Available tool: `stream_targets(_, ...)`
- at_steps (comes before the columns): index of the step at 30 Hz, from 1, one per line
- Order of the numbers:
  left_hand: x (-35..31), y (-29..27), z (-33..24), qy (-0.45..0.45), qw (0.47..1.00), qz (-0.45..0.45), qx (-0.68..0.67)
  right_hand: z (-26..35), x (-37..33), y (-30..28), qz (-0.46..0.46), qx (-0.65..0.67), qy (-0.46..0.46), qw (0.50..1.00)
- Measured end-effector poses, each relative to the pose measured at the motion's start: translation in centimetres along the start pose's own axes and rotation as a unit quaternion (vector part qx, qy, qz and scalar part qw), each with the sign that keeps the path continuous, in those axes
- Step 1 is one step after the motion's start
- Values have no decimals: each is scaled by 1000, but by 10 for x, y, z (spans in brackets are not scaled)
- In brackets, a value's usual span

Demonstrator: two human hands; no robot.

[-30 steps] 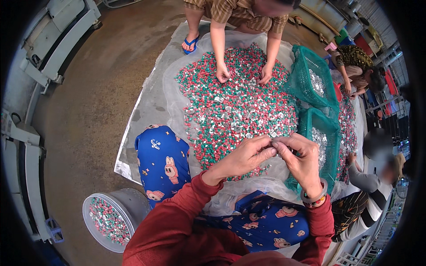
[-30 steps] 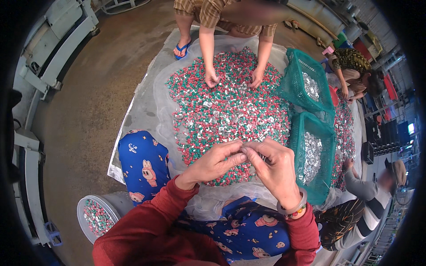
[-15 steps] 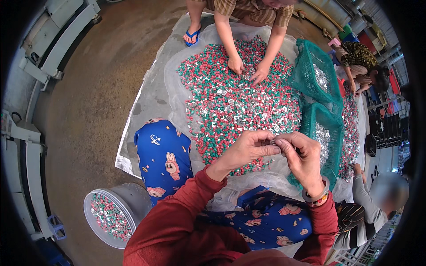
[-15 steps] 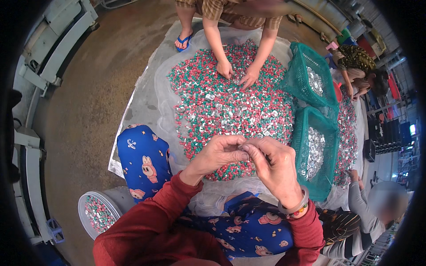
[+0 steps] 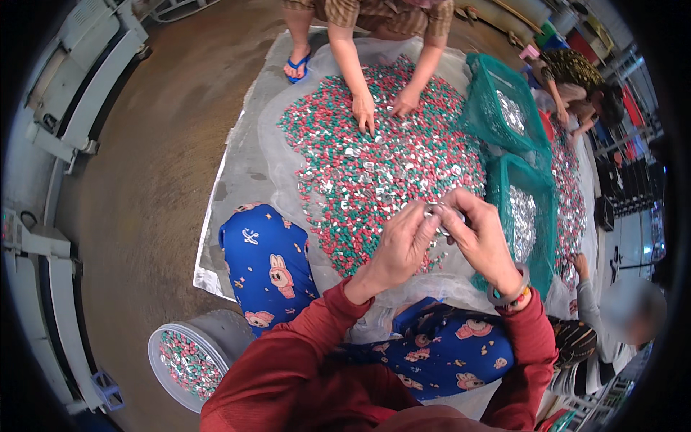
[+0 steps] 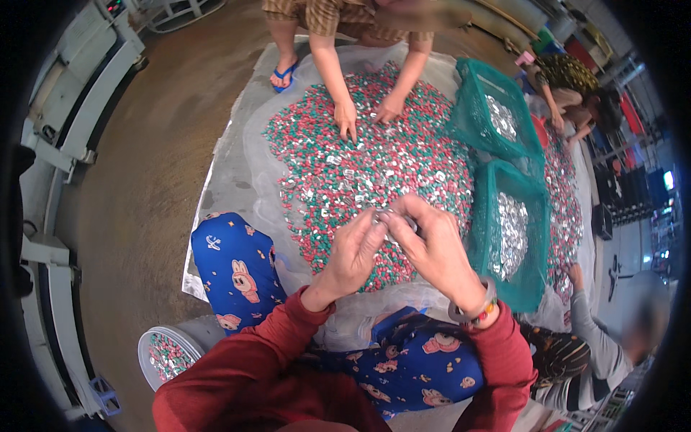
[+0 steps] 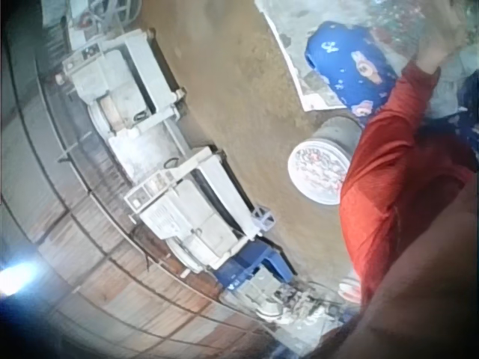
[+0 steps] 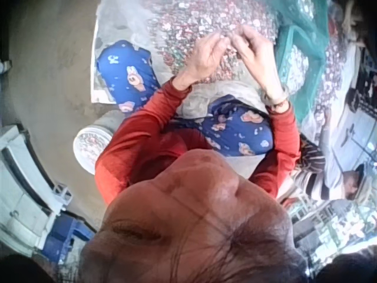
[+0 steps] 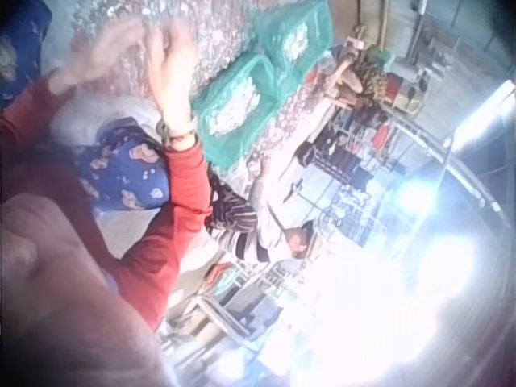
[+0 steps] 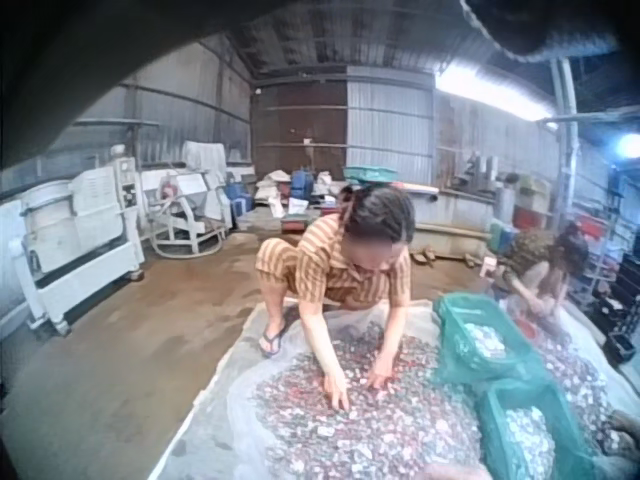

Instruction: The person sits on a low stool and sorts a large pile of red, green, and white plastic bottle caps by hand. They pick up individual caps, separate them, and place selected ones into green mesh baskets while others remain on the sheet.

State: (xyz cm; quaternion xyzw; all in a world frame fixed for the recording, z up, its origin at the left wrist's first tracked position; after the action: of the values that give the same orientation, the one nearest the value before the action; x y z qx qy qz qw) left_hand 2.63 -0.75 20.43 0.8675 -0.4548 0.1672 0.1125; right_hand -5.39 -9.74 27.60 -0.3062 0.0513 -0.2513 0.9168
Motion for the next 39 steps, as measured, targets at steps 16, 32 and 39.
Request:
stream_targets(16,5,-3,12,-99,984,134,-64,14,-8,-8,-40,-130,-26,990)
stream_targets(32,-3,-6,1,-124,986,23,-108,10,-6,6,-66,-5,-61,996)
stream_targets(39,4,-5,17,-152,980,84,-100,-6,-4,7,-65,-16,-50,996)
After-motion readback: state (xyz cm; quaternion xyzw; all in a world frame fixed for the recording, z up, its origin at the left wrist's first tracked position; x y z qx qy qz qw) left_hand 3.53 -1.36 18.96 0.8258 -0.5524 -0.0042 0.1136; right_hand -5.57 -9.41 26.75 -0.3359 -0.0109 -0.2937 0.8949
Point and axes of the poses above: each hand's wrist, its own x-axis towards the middle knuckle, its own y-axis out of the palm, z = x × y, the point moved 4 cm from there along x, towards the middle knuckle, and after that the axes turned 2 degrees about -y, right-handed, at the moved point
